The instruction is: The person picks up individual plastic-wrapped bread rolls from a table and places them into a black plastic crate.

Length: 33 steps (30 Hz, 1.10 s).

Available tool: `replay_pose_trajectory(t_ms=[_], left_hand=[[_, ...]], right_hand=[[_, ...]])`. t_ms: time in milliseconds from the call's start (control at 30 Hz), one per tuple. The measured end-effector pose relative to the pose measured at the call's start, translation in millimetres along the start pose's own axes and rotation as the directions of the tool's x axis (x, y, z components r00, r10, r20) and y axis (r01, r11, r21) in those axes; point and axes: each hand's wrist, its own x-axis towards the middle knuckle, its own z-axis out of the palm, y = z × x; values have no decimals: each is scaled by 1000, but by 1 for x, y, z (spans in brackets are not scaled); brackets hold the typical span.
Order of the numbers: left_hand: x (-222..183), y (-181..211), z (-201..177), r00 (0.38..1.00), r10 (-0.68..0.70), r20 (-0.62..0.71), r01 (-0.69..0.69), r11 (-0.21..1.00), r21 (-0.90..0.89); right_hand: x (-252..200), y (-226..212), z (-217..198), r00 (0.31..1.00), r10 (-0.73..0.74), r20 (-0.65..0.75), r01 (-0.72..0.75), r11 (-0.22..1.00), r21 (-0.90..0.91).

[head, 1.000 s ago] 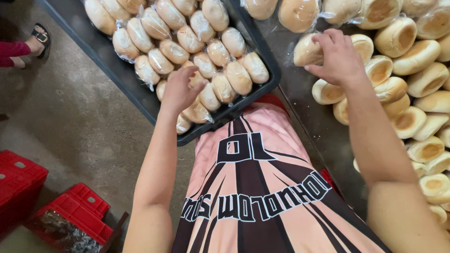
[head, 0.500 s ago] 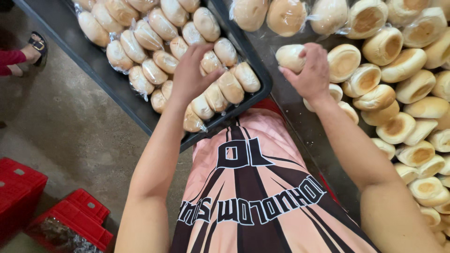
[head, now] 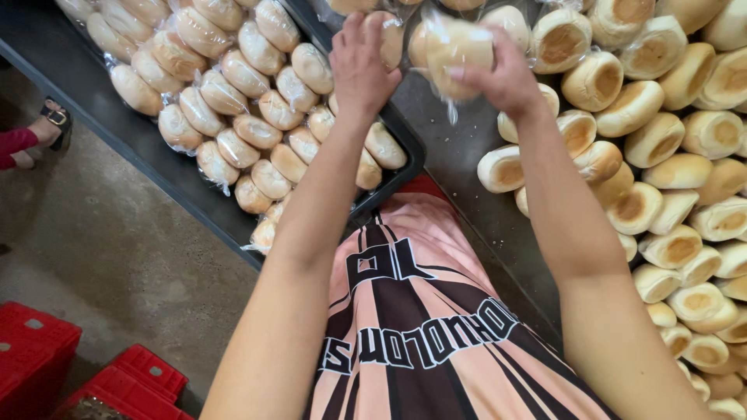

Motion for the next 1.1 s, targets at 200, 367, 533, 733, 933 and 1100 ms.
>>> replay_pose_trajectory(t_ms=[200, 367, 533, 733, 933, 1100], left_hand=[[-37, -50, -41, 943, -249, 223, 307, 380, -873], [-83, -81, -90, 759, -153, 633, 479, -527, -702], [-105, -98, -104, 830, -119, 545, 377, -601, -704], [-142, -106, -98, 783, -222, 581, 324, -653, -685], [-133, -65, -74, 792, -305, 529, 287, -578, -764], [-91, -2, -32, 787, -323, 527, 382, -416, -825]], right_hand=[[52, 8, 12, 984, 140, 108, -53, 817, -575], [41, 17, 62, 983, -71, 170, 177, 629, -757], [31, 17, 85, 956, -115, 270, 293, 395, -871], [36, 18, 64, 982, -61, 177, 179, 570, -802], [22, 11, 63, 926, -364, -102, 36, 354, -935], [29, 18, 48, 984, -124, -129, -38, 559, -828]])
